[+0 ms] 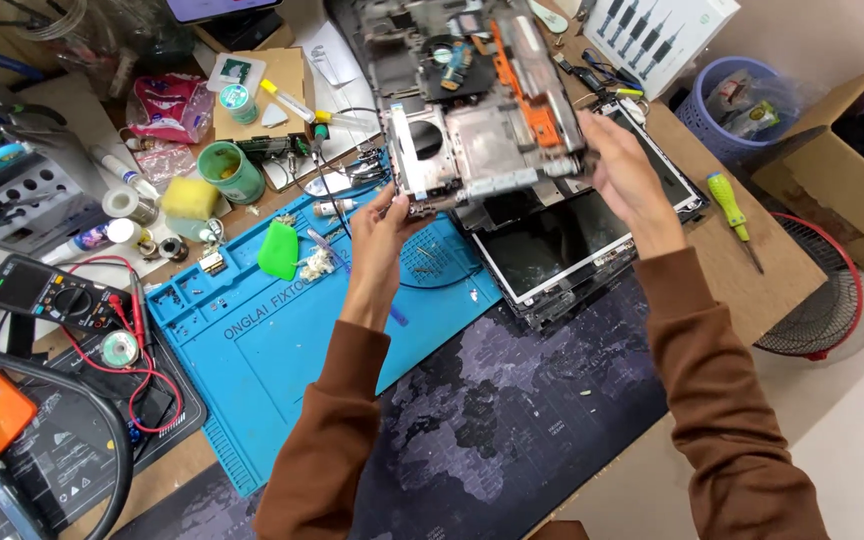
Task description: Disassembling and reassembling a laptop on a repair bench, including handling the motherboard and casing
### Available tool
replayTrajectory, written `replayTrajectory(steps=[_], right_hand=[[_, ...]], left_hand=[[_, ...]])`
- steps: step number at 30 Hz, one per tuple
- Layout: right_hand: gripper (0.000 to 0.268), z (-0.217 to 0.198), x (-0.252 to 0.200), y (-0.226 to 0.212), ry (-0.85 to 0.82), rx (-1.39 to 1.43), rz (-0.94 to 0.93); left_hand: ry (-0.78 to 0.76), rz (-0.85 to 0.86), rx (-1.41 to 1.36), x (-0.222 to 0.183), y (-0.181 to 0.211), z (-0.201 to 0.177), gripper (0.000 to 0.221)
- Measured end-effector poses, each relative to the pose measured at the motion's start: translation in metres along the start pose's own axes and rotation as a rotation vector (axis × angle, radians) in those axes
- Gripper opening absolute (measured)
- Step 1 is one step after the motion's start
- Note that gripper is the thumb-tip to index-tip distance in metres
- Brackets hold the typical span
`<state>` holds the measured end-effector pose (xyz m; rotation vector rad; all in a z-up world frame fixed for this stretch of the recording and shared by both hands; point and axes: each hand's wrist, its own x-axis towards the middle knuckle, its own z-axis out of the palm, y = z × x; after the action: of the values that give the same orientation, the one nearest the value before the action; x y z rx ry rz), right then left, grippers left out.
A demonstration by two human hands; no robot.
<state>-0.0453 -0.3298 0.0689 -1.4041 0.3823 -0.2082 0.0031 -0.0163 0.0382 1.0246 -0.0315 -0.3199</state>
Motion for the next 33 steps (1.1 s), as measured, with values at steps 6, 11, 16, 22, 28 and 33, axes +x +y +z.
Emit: replayTrajectory(steps=[6,11,16,22,28,33], right_hand=[[0.050,-0.023,-0.014,0.009,0.005,-0.009,-0.062],[0.053,-0.048,-0.054,0.036,0.266,0.035,-0.207],[0.041,-0.062,-0.099,0.070,0.472,0.204,-0.123],[0.027,-0.055,-0.129,0.062,0.351,0.287,-0.017],[0.020,-0.071,-0.133,0.085,0.386,0.349,-0.020],[0.017,-0.083,-0.130,0.101,0.412,0.399,-0.009]], left_hand=[[-0.164,-0.084,0.114,-0.026,0.030,-0.012,0.040],[-0.274,-0.180,0.214,-0.026,0.036,-0.026,0.040],[-0.269,-0.165,0.322,-0.021,0.036,-0.020,0.037],[-0.211,-0.132,0.165,0.013,0.008,-0.017,0.034],[-0.051,-0.129,0.080,0.018,-0.011,0.007,0.034],[-0.060,-0.144,0.067,0.024,-0.025,0.006,0.041]])
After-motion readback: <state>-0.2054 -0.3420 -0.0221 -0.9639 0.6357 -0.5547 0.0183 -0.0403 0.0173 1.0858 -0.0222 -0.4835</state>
